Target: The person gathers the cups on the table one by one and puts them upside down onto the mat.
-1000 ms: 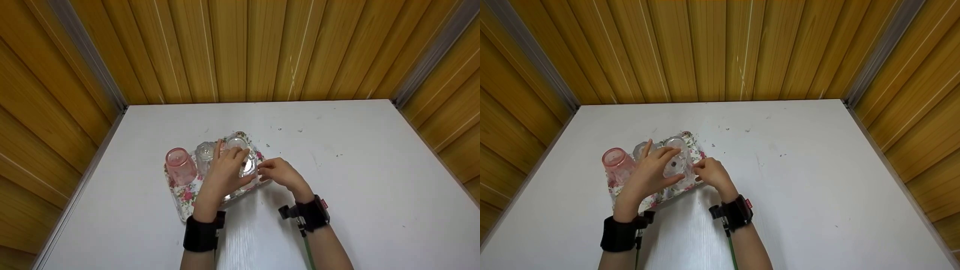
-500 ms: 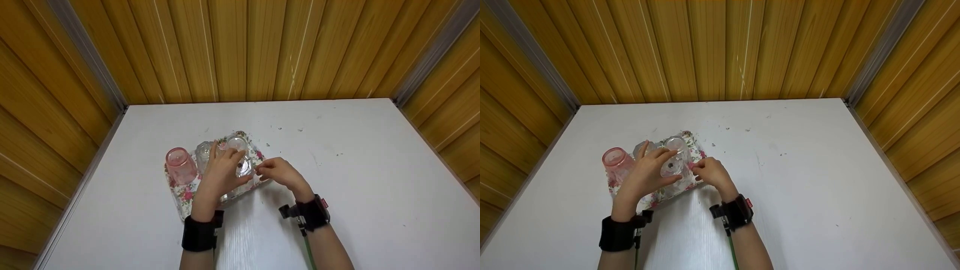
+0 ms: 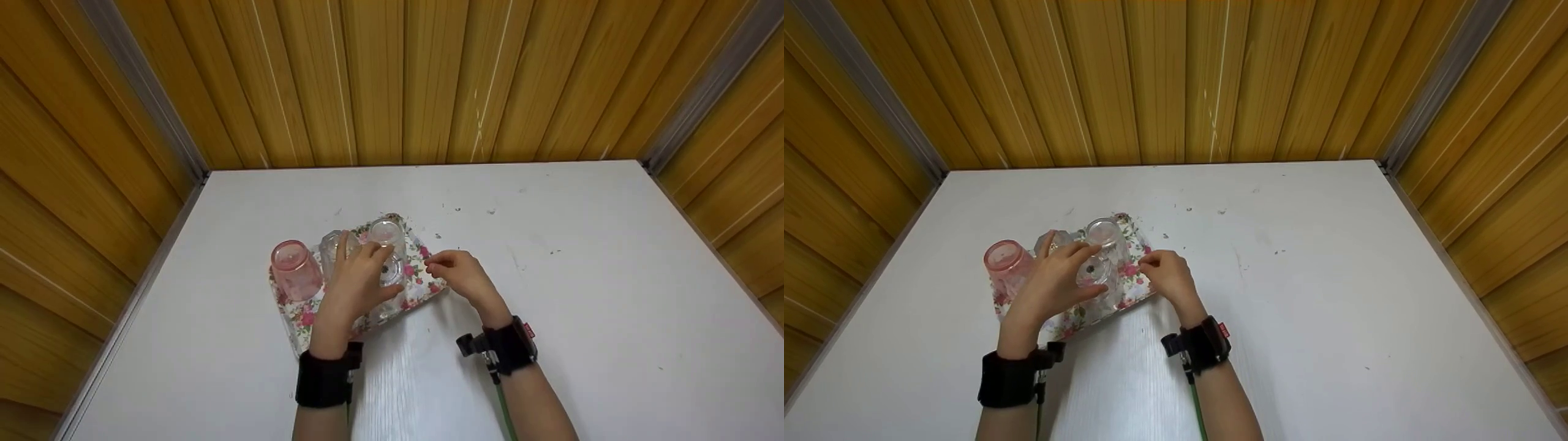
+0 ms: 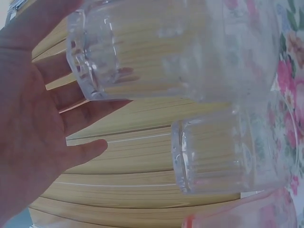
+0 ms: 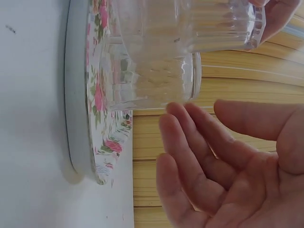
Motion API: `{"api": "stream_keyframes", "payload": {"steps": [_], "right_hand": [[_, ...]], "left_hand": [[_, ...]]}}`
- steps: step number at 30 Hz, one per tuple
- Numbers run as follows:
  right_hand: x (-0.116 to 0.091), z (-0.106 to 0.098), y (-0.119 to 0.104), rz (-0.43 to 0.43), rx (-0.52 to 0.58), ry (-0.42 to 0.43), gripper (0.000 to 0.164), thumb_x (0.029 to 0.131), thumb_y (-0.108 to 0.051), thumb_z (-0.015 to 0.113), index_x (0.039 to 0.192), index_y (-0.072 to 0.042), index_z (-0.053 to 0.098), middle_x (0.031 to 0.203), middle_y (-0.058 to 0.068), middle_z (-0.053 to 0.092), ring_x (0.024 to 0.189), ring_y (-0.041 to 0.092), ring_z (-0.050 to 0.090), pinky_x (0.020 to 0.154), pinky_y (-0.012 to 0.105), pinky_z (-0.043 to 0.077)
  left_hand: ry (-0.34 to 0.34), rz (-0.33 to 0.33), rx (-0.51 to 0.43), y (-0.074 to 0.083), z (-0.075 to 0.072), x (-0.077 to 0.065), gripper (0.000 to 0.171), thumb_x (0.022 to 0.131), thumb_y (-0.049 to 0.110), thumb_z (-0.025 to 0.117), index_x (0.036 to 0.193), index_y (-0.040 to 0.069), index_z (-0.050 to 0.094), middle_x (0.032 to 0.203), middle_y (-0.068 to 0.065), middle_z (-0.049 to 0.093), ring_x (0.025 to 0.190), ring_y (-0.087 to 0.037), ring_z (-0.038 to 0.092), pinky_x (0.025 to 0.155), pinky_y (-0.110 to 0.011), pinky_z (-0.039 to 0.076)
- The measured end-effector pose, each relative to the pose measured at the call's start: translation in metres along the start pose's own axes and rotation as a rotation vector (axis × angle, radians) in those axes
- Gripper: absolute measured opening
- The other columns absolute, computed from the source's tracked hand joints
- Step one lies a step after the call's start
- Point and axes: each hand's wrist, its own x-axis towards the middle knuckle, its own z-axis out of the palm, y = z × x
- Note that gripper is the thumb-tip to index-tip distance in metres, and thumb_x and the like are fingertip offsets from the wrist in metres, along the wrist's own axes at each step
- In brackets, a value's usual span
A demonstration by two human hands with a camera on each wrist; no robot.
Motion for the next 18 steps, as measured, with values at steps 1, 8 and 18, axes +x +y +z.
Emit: {"api": "stream_keyframes", "payload": {"steps": [1, 8, 18], "right_hand": [[0.0007, 0.0003, 0.0005, 0.001, -0.002, 0.016, 0.019, 0.087, -0.008, 0.058, 0.101, 0.001, 0.066, 0.101, 0.014, 0.066, 0.09, 0.022, 0.061, 0.083, 0.038, 0.048], [0.0036, 0.0023, 0.0017, 0.018, -0.033, 0.089, 0.017, 0.085, -0.01, 0.061, 0.099, -0.003, 0.067, 0.099, 0.011, 0.066, 0.093, 0.023, 0.061, 0.081, 0.034, 0.048], [0.0088, 0.0052, 0.0069, 0.015, -0.14, 0.219, 0.019, 0.085, -0.012, 0.06, 0.1, -0.004, 0.066, 0.091, 0.009, 0.066, 0.086, 0.023, 0.061, 0.076, 0.036, 0.047]], "left_hand": [[-0.007, -0.005, 0.005, -0.0005, 0.0005, 0.0002, 0.06, 0.067, 0.045, 0.075, 0.116, 0.014, 0.058, 0.11, -0.006, 0.061, 0.101, -0.027, 0.059, 0.109, -0.055, 0.014], [-0.025, -0.018, 0.007, -0.0035, 0.0029, 0.0004, 0.061, 0.069, 0.043, 0.075, 0.119, 0.014, 0.056, 0.113, -0.007, 0.06, 0.102, -0.028, 0.059, 0.109, -0.055, 0.014], [-0.024, -0.037, -0.022, -0.0051, 0.006, -0.0005, 0.062, 0.069, 0.039, 0.076, 0.12, 0.012, 0.054, 0.117, -0.009, 0.057, 0.108, -0.028, 0.056, 0.109, -0.056, 0.013]]}}
